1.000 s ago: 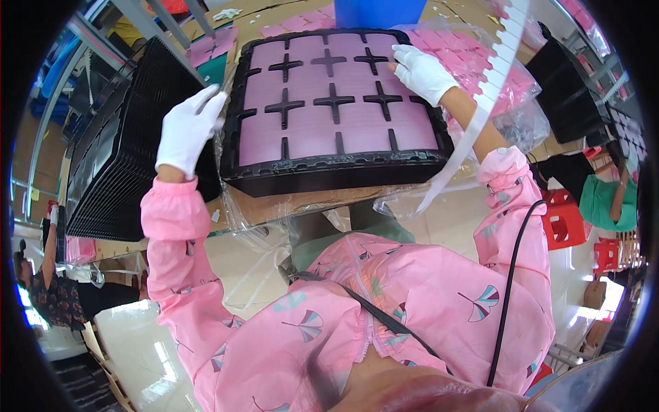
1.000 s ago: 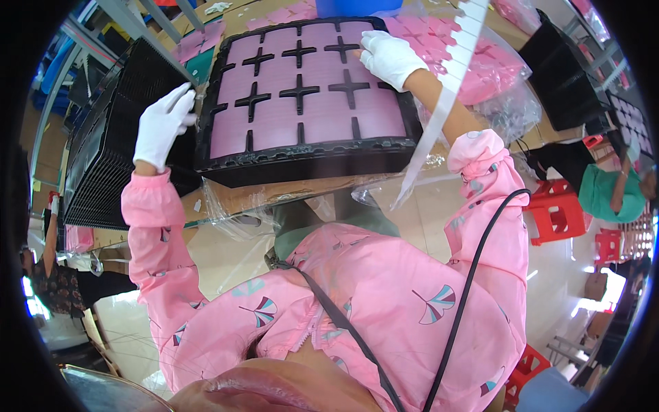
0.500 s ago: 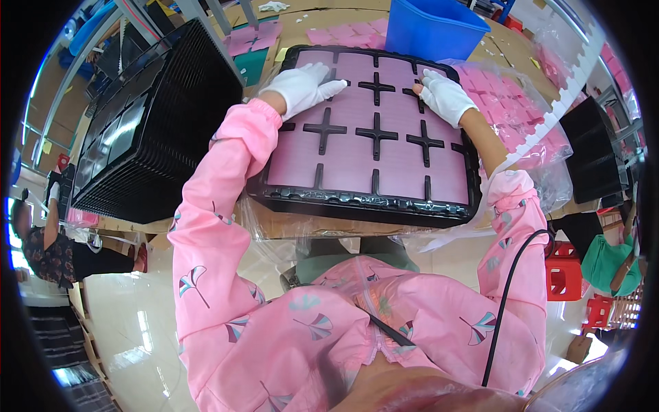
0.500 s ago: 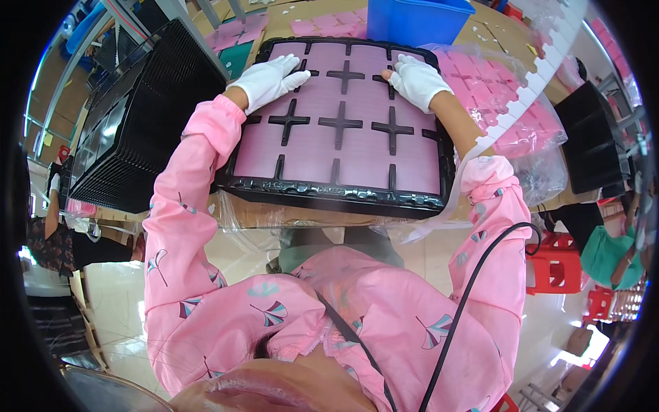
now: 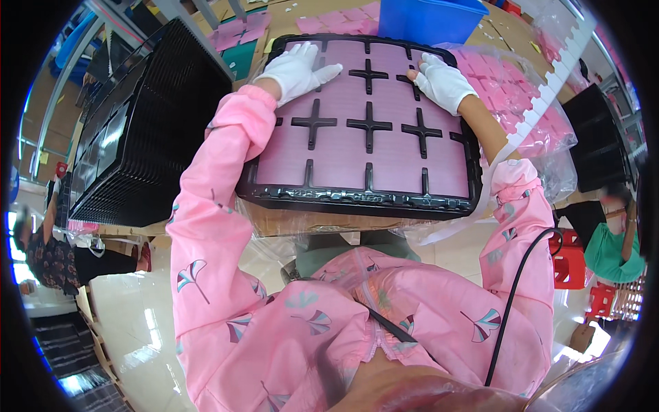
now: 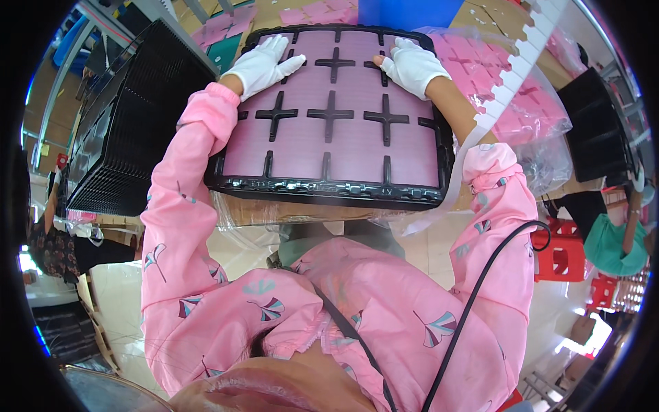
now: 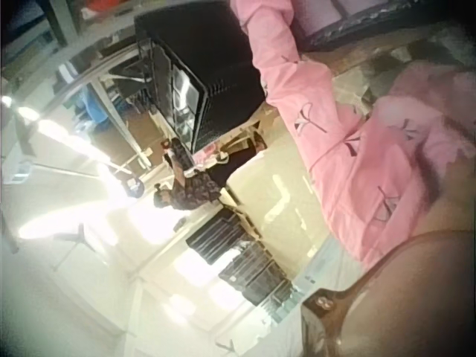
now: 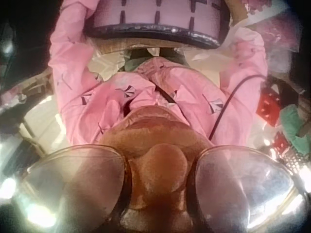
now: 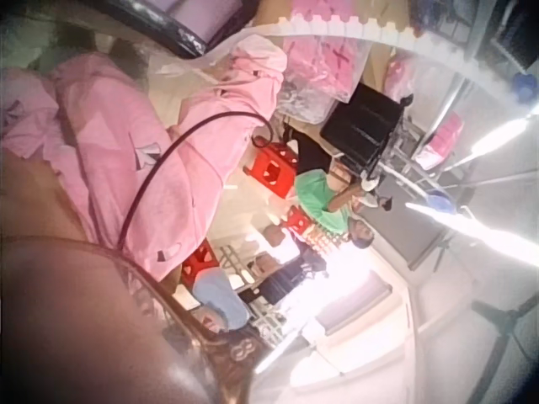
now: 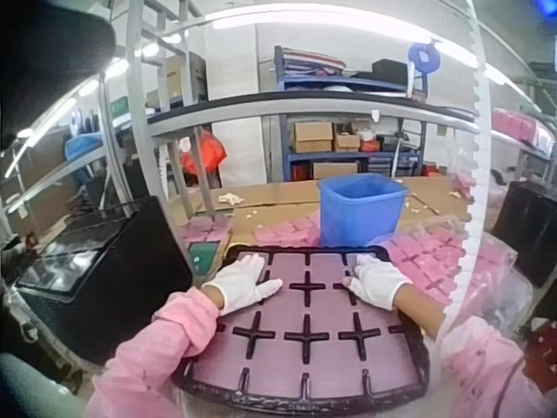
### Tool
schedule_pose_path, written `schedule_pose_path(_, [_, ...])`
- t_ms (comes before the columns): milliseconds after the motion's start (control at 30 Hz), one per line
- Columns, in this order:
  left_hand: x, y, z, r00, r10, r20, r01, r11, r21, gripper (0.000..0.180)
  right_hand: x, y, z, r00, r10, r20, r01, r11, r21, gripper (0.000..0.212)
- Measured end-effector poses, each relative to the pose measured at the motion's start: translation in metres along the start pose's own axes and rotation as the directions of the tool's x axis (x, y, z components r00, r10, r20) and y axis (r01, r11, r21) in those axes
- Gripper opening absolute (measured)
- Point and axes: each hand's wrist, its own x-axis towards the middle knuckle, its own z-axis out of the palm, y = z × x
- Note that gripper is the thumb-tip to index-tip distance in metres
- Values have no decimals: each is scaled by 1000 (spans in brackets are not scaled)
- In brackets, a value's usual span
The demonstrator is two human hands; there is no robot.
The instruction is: Packing plastic trays with foam inserts and applying adhesive strips on an assembly line.
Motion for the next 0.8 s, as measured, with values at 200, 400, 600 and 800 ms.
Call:
schedule_pose_path(200, [-13, -3, -1, 993, 68, -92, -55, 989, 137, 88, -18, 1, -8, 999, -35, 20, 35, 999, -25, 62])
schedule_pose_path(400, [7, -4, -3, 1000, 10, -7, -9, 995, 99, 93, -1, 10, 4, 992, -101, -77, 96, 993, -71, 62])
schedule_pose_path(600, [0, -2, -22, 992, -47, 119, 26, 985, 173, 88, 6, 17, -4, 1000, 26, 11, -26, 999, -33, 60])
schedule_pose_path(800, [-16, 11, -26, 993, -71, 99, 47, 973, 225, 91, -5, -9, -19, 993, 18, 115, 10, 971, -240, 58])
